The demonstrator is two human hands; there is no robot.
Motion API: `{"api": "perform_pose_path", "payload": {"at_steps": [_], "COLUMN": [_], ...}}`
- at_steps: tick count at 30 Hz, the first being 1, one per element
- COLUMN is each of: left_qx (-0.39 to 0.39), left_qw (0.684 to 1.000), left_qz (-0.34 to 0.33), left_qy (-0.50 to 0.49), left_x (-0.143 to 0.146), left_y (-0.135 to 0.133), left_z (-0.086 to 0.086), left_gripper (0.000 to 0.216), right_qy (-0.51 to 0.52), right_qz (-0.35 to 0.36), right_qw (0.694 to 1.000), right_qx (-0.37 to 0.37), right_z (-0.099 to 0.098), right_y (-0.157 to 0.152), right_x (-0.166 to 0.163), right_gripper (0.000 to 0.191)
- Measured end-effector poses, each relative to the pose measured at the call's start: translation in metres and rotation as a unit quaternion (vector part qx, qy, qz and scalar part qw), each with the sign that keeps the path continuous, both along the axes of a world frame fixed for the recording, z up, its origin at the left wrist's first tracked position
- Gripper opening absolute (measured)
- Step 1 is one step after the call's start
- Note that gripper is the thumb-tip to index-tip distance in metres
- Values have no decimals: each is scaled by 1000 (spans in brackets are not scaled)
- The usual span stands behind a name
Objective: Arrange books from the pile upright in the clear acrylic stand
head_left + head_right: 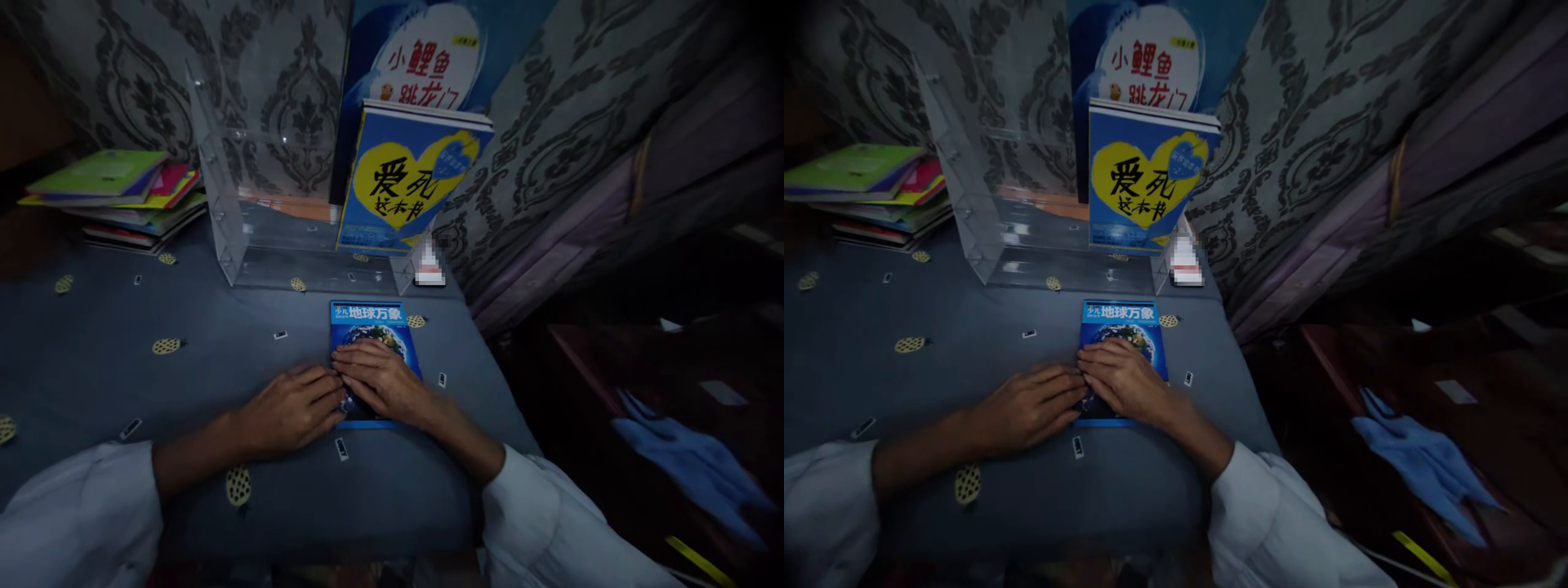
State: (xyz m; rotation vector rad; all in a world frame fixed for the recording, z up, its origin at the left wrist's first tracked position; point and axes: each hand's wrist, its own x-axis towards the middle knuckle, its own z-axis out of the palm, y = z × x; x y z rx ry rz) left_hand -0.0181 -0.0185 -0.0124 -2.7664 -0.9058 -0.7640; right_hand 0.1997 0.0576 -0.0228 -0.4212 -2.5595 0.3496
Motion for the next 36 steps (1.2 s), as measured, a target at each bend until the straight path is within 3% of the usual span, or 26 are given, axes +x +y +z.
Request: {"api": "perform_pose_path", "payload": {"at_steps": [31,36], "left_qx": [3,-25], "left_qw": [1000,999], "left_qz": [23,29], "left_qy": [3,-14], "left_x": [-2,-2], "left_y": [36,39], "left_z": [-4,-7], "left_gripper": [34,32], "right_qy": [-96,-108], "right_qz": [-71,-80], "right_qw": [993,991], "right_qx": [-11,-26], "right_z": [6,8], "right_y": [38,42], "right_x": [-13,-13], "right_gripper": [34,35]}}
